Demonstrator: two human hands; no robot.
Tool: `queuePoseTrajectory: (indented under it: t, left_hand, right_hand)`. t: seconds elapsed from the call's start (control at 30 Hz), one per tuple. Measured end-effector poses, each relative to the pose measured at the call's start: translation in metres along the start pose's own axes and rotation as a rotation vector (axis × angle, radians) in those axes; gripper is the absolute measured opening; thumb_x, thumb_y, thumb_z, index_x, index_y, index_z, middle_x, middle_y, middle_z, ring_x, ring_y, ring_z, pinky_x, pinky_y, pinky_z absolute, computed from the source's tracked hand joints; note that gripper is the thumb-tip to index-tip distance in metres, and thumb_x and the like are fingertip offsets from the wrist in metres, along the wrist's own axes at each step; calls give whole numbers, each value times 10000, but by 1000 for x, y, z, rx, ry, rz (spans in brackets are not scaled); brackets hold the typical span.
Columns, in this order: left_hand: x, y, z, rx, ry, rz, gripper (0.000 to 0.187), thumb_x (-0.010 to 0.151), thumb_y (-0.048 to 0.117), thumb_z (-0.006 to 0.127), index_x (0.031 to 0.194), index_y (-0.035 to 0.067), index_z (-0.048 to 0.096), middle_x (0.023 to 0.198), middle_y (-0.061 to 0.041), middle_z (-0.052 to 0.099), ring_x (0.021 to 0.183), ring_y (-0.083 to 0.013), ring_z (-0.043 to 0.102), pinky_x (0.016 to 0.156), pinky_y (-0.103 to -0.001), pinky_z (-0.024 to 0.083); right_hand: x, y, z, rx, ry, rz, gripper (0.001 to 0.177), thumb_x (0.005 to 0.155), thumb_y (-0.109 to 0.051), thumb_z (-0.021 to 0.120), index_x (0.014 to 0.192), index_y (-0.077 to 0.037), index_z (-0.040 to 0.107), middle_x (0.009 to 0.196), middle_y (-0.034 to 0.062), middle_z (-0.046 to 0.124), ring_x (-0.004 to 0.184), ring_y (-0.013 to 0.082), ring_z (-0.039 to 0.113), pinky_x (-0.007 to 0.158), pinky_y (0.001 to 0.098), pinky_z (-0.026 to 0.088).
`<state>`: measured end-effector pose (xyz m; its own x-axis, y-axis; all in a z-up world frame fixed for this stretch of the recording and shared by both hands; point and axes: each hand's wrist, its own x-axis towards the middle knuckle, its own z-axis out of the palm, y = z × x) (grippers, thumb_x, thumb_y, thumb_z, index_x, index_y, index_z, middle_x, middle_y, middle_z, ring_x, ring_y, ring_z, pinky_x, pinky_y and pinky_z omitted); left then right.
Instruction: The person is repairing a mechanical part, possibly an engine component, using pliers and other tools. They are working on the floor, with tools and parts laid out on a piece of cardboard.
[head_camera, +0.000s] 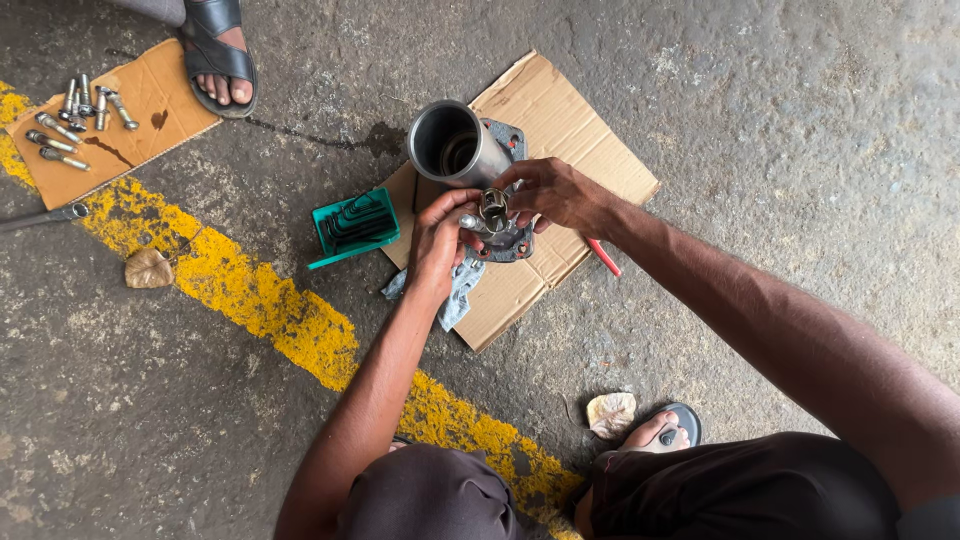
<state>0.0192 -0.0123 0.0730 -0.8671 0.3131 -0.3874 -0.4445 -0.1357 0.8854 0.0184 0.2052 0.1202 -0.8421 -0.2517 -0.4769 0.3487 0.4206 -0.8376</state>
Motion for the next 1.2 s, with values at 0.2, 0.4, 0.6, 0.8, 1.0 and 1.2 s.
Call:
queuePoseTrajectory:
  t: [0.2, 0.4, 0.6, 0.8, 1.0, 1.2]
  left_hand:
    - [-8, 7, -1, 418, 197, 373, 237, 1031, 179, 579, 1157, 46, 730, 1046, -58, 783, 746, -131, 694, 619, -269, 581]
    - [-40, 14, 0, 597, 183, 578, 296, 1073, 268, 531, 1180, 66, 719, 1119, -71, 756, 958, -178, 708, 749, -340, 549]
    - [-47, 30, 7, 594, 88, 605, 325, 1090, 300, 527, 1223, 52, 689, 1170, -97, 741, 1063, -212, 719, 854, -360, 568]
    - [-47, 34, 15, 741, 114, 637, 373, 1066, 315, 589, 1319, 45, 636, 1199, -133, 730, 1154, -267, 703, 947, -412, 553]
    - [-51, 36, 22, 839, 146, 722, 482, 948, 200, 726, 1380, 37, 586, 1288, -168, 679, 1178, -320, 669, 947, -425, 550]
    - [-48, 36, 25, 780, 93, 759, 420, 982, 112, 696, 1385, 43, 600, 1313, -155, 677, 1227, -316, 665, 996, -420, 547]
  right_hand:
    - [-7, -11, -7, 2, 63, -53, 302, 1002, -251, 621, 1226, -49, 643, 981, 70, 752, 858, 142, 722, 677, 315, 590]
    - [-32, -57, -21, -321, -177, -80, 504, 892, -396, 716, 1329, -165, 614, 1000, 58, 765, 878, 176, 694, 703, 384, 544]
    - [-22, -61, -7, -456, -23, -288, 301, 958, -326, 674, 1185, -135, 725, 1026, 46, 791, 958, 155, 745, 842, 363, 584]
    - [-12, -37, -12, -540, 91, -287, 222, 988, -257, 664, 1128, -99, 732, 986, 69, 793, 904, 169, 770, 835, 378, 607]
    - [-12, -27, -13, -570, -5, -286, 346, 932, -236, 684, 1258, -129, 636, 955, 90, 771, 913, 203, 768, 819, 393, 617]
    - [-13, -26, -5, -591, 21, -314, 331, 933, -270, 732, 1171, -73, 614, 972, 109, 758, 931, 241, 759, 831, 424, 603]
